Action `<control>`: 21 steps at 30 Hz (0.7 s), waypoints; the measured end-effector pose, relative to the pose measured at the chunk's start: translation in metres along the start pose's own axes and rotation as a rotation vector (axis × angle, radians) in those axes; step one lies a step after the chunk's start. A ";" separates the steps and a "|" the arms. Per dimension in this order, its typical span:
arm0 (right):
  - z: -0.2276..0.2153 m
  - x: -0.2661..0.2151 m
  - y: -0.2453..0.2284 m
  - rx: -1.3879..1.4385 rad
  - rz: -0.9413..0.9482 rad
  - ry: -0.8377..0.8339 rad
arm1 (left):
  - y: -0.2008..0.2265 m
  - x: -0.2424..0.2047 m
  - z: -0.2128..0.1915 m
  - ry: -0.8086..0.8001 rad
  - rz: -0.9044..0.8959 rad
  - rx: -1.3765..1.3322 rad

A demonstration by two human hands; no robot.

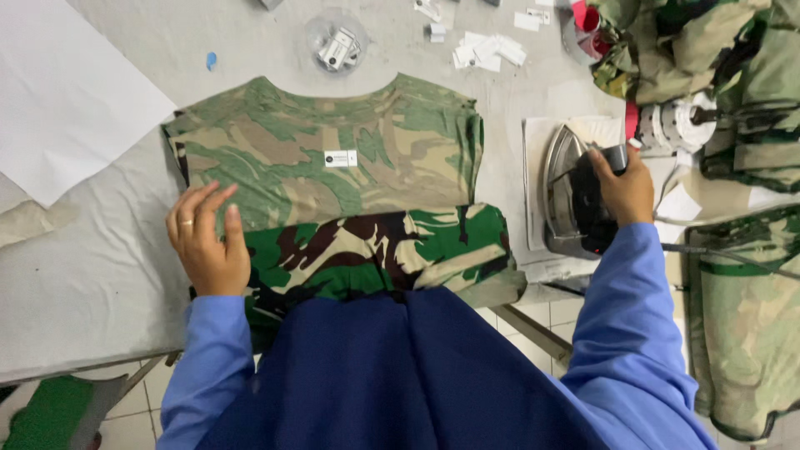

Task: The person irons a camouflage t-shirt on a table, repeatedly placing small white labels on the garment and pressing them with an iron. The person also writes on a piece of paper with a pencil and handles various small white boxes and papers on the table.

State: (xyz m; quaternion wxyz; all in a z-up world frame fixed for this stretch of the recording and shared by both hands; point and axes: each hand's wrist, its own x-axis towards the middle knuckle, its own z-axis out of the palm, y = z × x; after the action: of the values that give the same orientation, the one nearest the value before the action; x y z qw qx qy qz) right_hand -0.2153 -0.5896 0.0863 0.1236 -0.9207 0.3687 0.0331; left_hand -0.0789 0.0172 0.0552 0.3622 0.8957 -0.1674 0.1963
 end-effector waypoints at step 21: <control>0.033 -0.139 -0.175 0.201 -0.644 -0.644 | 0.092 -0.025 0.033 -0.779 0.176 0.223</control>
State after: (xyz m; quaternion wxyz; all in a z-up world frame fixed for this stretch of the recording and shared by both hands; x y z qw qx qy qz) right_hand -0.1949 -0.3660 0.1107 0.3244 -0.9146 0.0086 0.2411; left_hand -0.1338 -0.0651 0.0755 0.1545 0.9189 -0.3458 -0.1103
